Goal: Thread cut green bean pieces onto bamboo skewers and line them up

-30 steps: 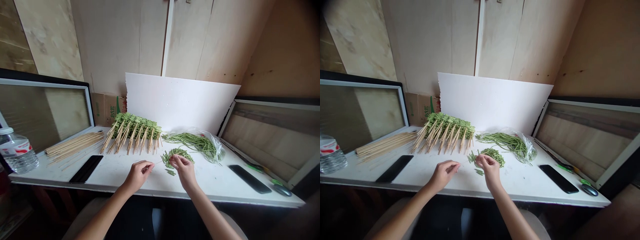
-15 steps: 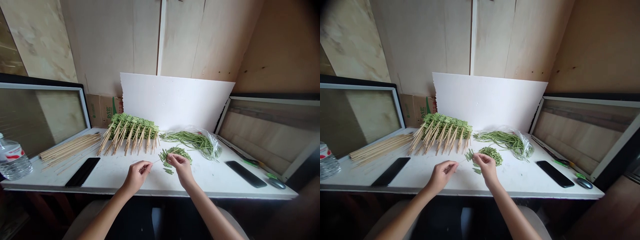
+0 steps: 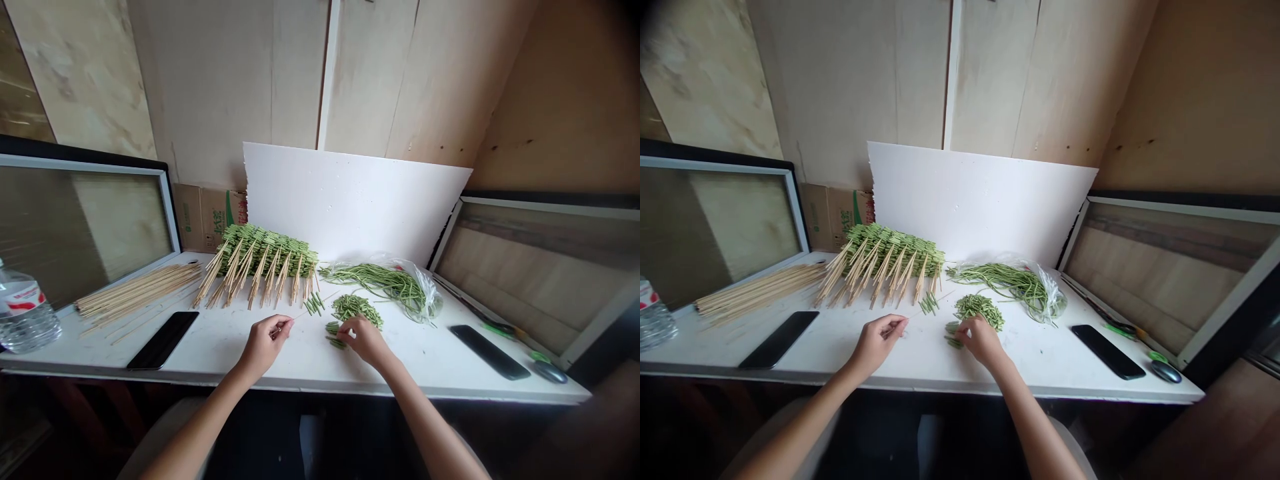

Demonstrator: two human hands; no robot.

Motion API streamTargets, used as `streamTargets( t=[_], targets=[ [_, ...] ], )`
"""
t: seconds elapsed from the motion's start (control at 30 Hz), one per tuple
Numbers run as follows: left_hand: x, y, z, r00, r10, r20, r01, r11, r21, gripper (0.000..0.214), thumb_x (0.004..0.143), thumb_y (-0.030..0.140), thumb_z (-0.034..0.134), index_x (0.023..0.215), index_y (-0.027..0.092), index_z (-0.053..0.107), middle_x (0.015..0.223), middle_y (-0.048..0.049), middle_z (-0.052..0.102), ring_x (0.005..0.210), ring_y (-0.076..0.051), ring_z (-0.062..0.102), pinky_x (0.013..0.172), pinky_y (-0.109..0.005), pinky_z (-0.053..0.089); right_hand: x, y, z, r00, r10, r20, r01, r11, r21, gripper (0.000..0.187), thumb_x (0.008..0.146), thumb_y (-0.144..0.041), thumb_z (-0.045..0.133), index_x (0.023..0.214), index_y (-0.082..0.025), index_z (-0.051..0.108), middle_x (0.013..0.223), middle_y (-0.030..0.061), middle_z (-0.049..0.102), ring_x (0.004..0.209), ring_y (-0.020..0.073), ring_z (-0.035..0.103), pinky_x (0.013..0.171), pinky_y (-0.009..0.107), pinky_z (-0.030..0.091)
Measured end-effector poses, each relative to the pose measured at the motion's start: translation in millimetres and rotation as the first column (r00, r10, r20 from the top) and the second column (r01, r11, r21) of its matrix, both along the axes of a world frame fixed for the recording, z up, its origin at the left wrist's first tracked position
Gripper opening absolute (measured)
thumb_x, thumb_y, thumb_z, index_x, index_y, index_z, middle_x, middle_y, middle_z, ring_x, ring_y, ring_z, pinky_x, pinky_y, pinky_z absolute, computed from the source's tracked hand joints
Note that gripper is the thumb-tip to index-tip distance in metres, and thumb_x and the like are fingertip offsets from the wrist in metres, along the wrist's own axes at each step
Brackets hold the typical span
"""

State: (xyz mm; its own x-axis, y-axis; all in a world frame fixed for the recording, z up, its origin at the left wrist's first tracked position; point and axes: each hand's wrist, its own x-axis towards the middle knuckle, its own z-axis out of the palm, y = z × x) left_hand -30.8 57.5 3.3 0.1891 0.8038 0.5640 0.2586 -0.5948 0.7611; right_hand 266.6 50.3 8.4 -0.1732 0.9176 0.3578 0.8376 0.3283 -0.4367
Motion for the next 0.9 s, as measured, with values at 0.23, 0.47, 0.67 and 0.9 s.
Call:
streamTargets(
  t=[0.23,0.47,0.67,0.9],
  targets=[
    [1,0,-1.5,1.000,-0.013,-0.022,0.013,1.000,-0.021,0.028,0.099,0.040,0.060,0.097,0.015,0.073,0.084,-0.0069,0.075,0.073,-0.018,0.071,0.067,-0.026,0.055,-5,1,-3.4,0.998,-0.039,0.052,0.037,0.999,0.036,0.016,0.091,-0.034,0.064,0.082,-0.024,0.073,0.088,0.0071,0.073,0.096,0.0291,0.061,0.076,0.035,0.046],
    [0,-3,3.3,0.999,0.009,-0.046,-0.008,1.000,0.022,0.028,0.099,0.039,0.060,0.097,0.015,0.074,0.084,-0.0074,0.075,0.071,-0.017,0.069,0.065,-0.025,0.053,-6,3,-12.7,0.999,-0.049,-0.011,0.049,0.997,0.064,0.018,0.092,-0.029,0.061,0.080,-0.022,0.072,0.091,0.0099,0.072,0.099,0.0304,0.061,0.078,0.036,0.046],
    [-3,-3,7.7,0.998,0.008,-0.069,-0.006,1.000,0.023,0.027,0.099,0.038,0.059,0.098,0.016,0.073,0.083,-0.0067,0.074,0.070,-0.017,0.067,0.065,-0.025,0.052,-6,6,2.8,0.869,-0.016,-0.494,0.017,1.000,-0.002,0.028,0.085,-0.049,0.074,0.094,-0.023,0.077,0.088,0.0079,0.075,0.075,0.0244,0.064,0.066,0.036,0.049],
    [-1,-5,7.1,0.998,0.007,-0.062,-0.003,0.998,0.060,0.024,0.098,0.035,0.060,0.098,0.016,0.075,0.084,-0.0074,0.075,0.069,-0.016,0.065,0.062,-0.024,0.052,-15,-3,27.8,0.315,-0.010,-0.949,-0.248,0.964,-0.093,0.029,0.081,-0.051,0.080,0.091,-0.024,0.079,0.091,0.0043,0.076,0.082,0.0189,0.068,0.059,0.026,0.050]
  ],
)
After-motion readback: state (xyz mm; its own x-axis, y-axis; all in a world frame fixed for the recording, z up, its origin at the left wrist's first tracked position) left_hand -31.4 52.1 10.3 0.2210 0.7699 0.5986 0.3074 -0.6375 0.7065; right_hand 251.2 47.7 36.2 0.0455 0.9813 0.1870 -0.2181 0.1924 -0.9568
